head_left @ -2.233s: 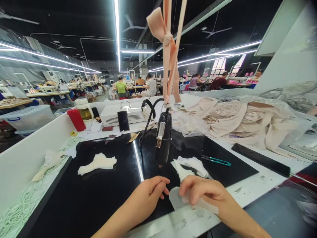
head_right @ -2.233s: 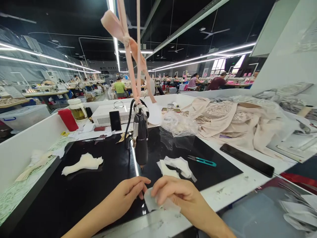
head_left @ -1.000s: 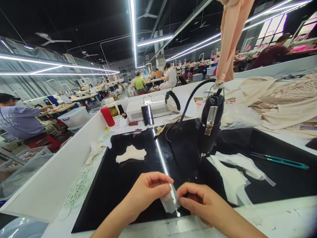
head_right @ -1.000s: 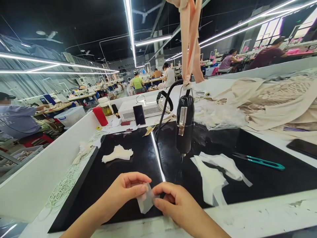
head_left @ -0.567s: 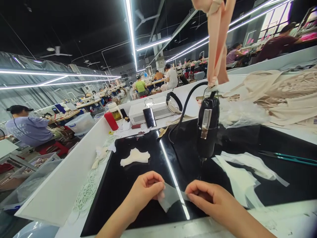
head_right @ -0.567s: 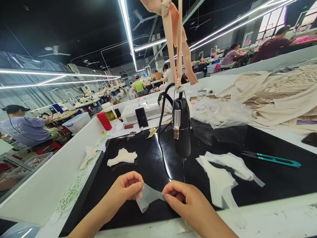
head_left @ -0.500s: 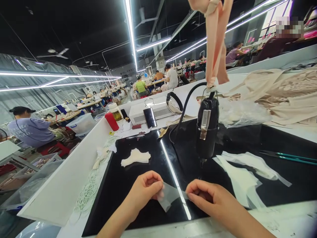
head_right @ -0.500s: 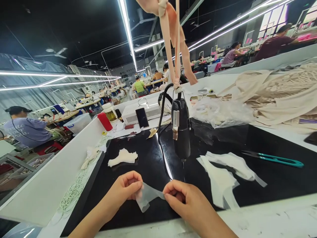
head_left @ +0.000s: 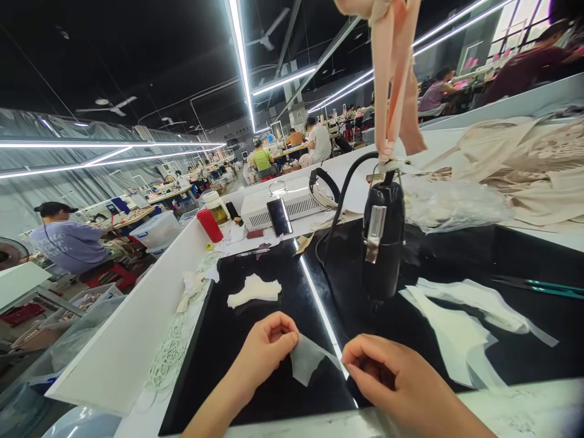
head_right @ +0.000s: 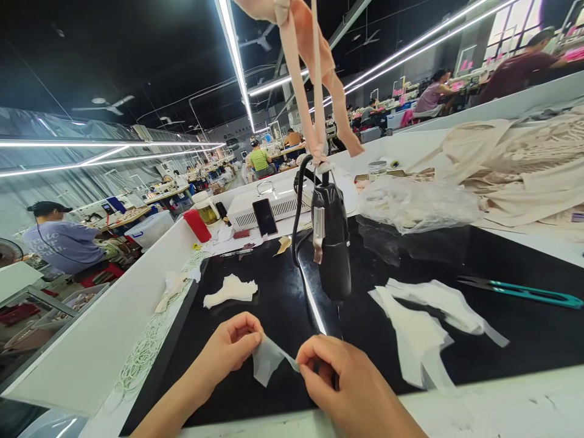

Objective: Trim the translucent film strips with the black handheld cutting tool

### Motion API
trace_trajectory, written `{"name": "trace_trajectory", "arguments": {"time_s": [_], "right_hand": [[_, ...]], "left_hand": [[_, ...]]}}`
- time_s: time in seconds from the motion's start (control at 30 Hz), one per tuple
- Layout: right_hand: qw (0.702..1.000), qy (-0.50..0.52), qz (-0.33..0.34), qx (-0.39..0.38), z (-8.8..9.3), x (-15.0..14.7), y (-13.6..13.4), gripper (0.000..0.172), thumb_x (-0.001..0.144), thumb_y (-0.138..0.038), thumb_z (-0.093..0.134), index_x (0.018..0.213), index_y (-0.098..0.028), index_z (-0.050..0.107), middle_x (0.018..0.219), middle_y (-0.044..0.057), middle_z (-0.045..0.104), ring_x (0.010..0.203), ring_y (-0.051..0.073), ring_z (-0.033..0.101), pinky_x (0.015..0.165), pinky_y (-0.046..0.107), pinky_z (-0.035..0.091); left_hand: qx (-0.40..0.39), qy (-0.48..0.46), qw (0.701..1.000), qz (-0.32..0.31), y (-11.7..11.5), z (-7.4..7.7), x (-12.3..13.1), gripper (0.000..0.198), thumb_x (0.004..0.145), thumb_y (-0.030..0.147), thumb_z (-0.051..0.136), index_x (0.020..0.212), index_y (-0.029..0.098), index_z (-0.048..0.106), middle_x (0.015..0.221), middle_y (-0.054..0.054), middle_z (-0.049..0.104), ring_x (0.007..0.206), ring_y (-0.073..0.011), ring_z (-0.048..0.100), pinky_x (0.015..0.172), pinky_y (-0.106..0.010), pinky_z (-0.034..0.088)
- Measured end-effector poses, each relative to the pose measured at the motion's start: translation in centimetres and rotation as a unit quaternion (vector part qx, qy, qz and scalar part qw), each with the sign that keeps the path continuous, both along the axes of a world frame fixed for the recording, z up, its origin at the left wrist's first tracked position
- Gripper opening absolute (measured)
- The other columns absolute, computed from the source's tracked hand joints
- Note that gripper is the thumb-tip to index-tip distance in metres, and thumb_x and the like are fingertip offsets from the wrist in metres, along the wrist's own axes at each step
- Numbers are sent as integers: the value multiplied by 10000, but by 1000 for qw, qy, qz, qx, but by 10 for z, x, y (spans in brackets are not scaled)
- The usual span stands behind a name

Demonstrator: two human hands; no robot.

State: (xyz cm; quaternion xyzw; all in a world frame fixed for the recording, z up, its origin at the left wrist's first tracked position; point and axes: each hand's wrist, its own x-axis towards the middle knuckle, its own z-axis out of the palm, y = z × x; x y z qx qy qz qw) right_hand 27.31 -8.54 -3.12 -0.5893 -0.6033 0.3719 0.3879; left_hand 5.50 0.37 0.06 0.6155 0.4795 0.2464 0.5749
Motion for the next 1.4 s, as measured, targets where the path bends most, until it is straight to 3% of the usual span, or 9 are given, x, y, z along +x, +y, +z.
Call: {"name": "trace_trajectory", "arguments": {"time_s": [0.17, 0.33, 0.4, 0.5, 0.6, 0.83, 1.07, 1.2, 1.4], "right_hand": [[986, 92, 125, 56, 6, -3, -4, 77, 846, -243, 664, 797, -266, 719, 916, 13, 721, 697, 155, 590, 589, 241, 432], [981, 182, 44, 50, 11, -3, 2, 266, 1002, -501, 526, 1072, -301, 687, 1206, 34, 692, 1012, 220, 645, 932, 327, 493], [982, 171, 75, 39, 11, -6, 4, 310, 1028, -526, 472, 1106, -288, 655, 1142, 35, 690, 1041, 225, 633, 952, 333, 480], [984, 123, 128, 22, 6, -9, 8, 299, 1032, -506, 472, 963, -249, 611, 900, 5, 640, 841, 186, 594, 768, 288, 479], [994, 49, 102, 8, -1, -10, 13, 233, 1027, -404, 486, 886, -242, 575, 747, -27, 561, 703, 165, 527, 655, 278, 427], [967, -200, 55, 148, -27, -5, 23, 233, 1049, -208, 445, 963, -242, 659, 919, 30, 677, 840, 232, 633, 795, 397, 481], [936, -288, 45, 200, -20, 3, 14, 155, 1002, -143, 559, 998, -226, 690, 1015, 60, 690, 881, 246, 665, 789, 407, 522], [944, -271, -5, 187, -10, 30, -1, 175, 1008, -146, 550, 1001, -251, 691, 1057, 32, 712, 919, 199, 687, 869, 362, 540], [913, -338, -142, 180, -8, 107, -13, 195, 1042, -298, 510, 1012, -252, 697, 1042, 47, 755, 995, 233, 706, 891, 362, 553]], "left_hand": [[32, -41, 997, -50, -8, 5, 2, 320, 865, 454, 747, 887, 146, 663, 713, -2, 634, 523, -77, 506, 448, -190, 283], [24, -165, 975, -146, -19, 14, 3, 285, 904, 407, 776, 872, 152, 655, 886, -75, 735, 764, -151, 664, 670, -249, 498], [14, -184, 969, -166, -20, 17, 3, 281, 902, 399, 790, 873, 152, 659, 855, -66, 734, 773, -144, 651, 739, -266, 509], [12, -197, 964, -176, -16, 15, 3, 298, 901, 419, 788, 875, 155, 651, 828, -56, 721, 776, -144, 643, 779, -279, 513], [74, -137, 974, -168, -5, 6, 1, 323, 922, 478, 724, 892, 167, 640, 838, -55, 719, 787, -169, 660, 780, -298, 530], [279, 59, 957, -48, 6, -20, -4, 157, 1005, 287, 552, 972, 209, 684, 986, -46, 697, 945, -213, 639, 898, -345, 492], [464, 144, 856, -178, -2, -34, -5, 185, 1008, 151, 550, 1020, 249, 706, 1094, -32, 726, 1033, -195, 676, 966, -318, 534], [491, 150, 835, -196, 7, -50, -14, 130, 998, 250, 607, 1036, 302, 720, 1168, -1, 747, 1126, -209, 705, 1130, -390, 500], [477, 166, 835, -218, 16, -59, -27, 120, 972, 351, 643, 906, 307, 733, 1253, 23, 757, 1223, -241, 699, 1188, -499, 397]]}}
